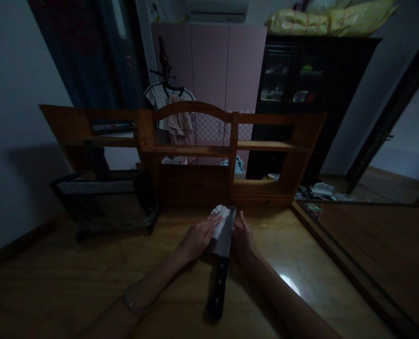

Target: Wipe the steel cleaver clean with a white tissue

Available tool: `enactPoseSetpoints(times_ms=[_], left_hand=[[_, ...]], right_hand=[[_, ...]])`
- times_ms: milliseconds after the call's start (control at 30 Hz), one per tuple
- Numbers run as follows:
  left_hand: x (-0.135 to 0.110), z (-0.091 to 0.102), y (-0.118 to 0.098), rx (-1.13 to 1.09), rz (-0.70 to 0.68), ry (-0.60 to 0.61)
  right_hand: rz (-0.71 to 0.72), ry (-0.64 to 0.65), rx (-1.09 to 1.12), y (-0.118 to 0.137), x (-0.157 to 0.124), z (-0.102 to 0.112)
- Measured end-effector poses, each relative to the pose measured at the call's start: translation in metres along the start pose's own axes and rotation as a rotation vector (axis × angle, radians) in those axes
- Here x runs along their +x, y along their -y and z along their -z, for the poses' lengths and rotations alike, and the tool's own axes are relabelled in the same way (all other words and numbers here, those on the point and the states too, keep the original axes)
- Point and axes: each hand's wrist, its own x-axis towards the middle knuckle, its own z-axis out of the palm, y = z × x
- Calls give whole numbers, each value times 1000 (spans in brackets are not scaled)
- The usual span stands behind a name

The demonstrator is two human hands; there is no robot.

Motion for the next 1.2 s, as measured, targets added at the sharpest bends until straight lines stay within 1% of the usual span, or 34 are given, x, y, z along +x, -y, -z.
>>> enactPoseSetpoints(times_ms=[100,200,267,367,500,700,800,867,933,1000,1067,1200], left_hand=[[0,3,-5,-43,-53,28],[0,6,-10,-135,-108,87],[-1,7,-12,-214,-118,111],[-2,5,-13,-289,-98,96],[-3,4,-13,-302,-85,79],[-2,6,-15,-251,-84,74],[-2,6,-13,-209,-44,26],[-1,5,-8,-165,11,-34],[-1,4,-4,-123,71,-101],[-1,5,-1,-113,95,-135],[-2,6,-2,-138,60,-115],[-4,9,-12,-208,-120,30]], right_hand=[[-10,0,7,1,2,2],[-2,26,28,0,4,3],[21,46,43,-1,5,3],[31,59,47,-2,5,3],[9,55,39,-2,5,3],[19,82,48,-2,5,4],[2,32,28,-1,3,3],[-13,6,13,1,1,2],[-25,4,14,2,0,0],[-30,4,36,3,0,-1],[-34,9,61,3,0,-2],[-13,69,93,2,1,-1]])
